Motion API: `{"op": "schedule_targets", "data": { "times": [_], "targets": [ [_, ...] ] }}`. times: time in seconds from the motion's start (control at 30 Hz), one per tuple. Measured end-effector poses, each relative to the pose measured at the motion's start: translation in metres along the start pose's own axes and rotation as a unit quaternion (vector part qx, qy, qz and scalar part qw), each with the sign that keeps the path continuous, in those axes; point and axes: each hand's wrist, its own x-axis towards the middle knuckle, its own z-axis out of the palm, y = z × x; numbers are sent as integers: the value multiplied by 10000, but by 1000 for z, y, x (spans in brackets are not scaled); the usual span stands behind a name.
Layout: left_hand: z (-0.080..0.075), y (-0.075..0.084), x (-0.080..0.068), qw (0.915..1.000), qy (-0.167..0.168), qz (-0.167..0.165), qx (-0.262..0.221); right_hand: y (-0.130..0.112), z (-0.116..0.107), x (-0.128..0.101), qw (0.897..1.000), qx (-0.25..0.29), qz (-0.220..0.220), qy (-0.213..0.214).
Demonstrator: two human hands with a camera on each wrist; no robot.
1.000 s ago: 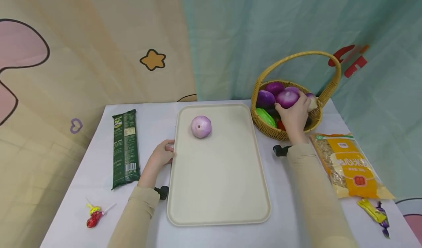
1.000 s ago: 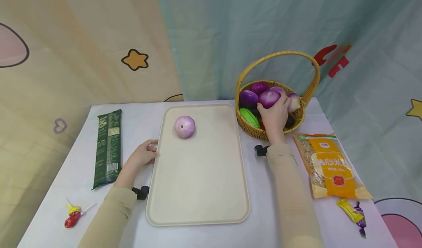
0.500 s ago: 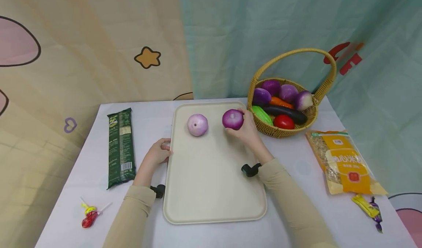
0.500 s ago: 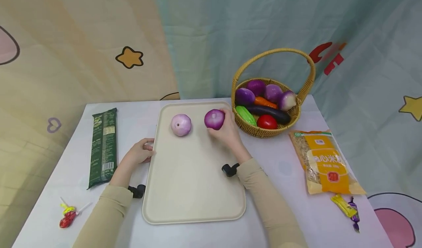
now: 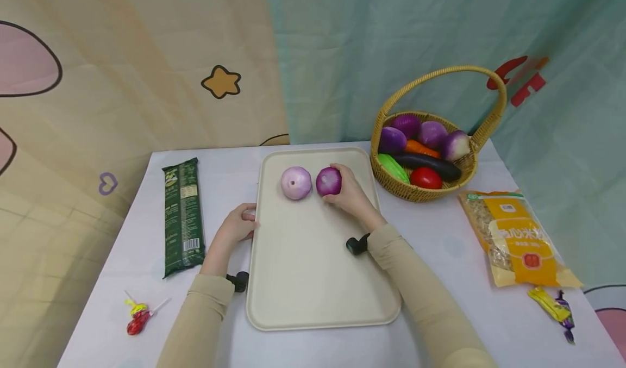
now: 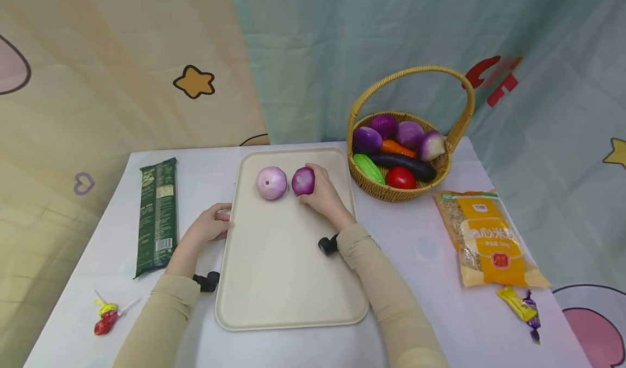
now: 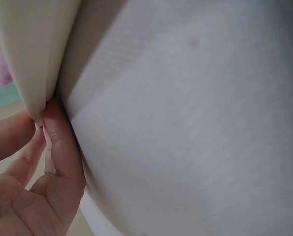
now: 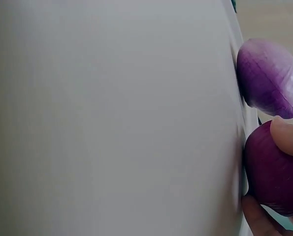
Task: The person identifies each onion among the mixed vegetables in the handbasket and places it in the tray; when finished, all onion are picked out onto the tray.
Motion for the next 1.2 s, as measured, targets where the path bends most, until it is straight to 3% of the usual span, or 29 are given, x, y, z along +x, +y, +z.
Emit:
{"op": "schedule_targets", "data": {
  "times": [0.23, 0.4, 0.53, 0.63, 0.77, 0.87, 1.0, 1.2],
  "targets": [
    [0, 0, 2, 10000, 39, -58, -59, -1, -5, 0, 9993, -281, 88, -229],
    [0, 0, 2, 9999, 38, -69, -87, -8, -22, -11, 9994, -234, 221, -100],
    [-1, 1, 2, 9999, 53, -20, -92, -17, -50, -26, 9976, 228, -180, 622],
    [-2, 3, 1, 10000, 83, 16, -50, -17, -76, -32, 9869, 527, -424, 1462],
    [-2, 5, 1, 9999, 112, 46, 39, -7, -111, -27, 9726, 473, -322, 2253],
    [-2, 5, 1, 9999, 111, 50, 61, 4, -131, -17, 9672, 301, -99, 2519],
    [-2, 2, 0, 10000, 80, 0, 60, 18, -142, -2, 9682, 212, 337, 2469],
    [1, -3, -1, 10000, 65, -33, -19, 38, -137, 16, 9761, 152, 878, 1982]
  ]
}}
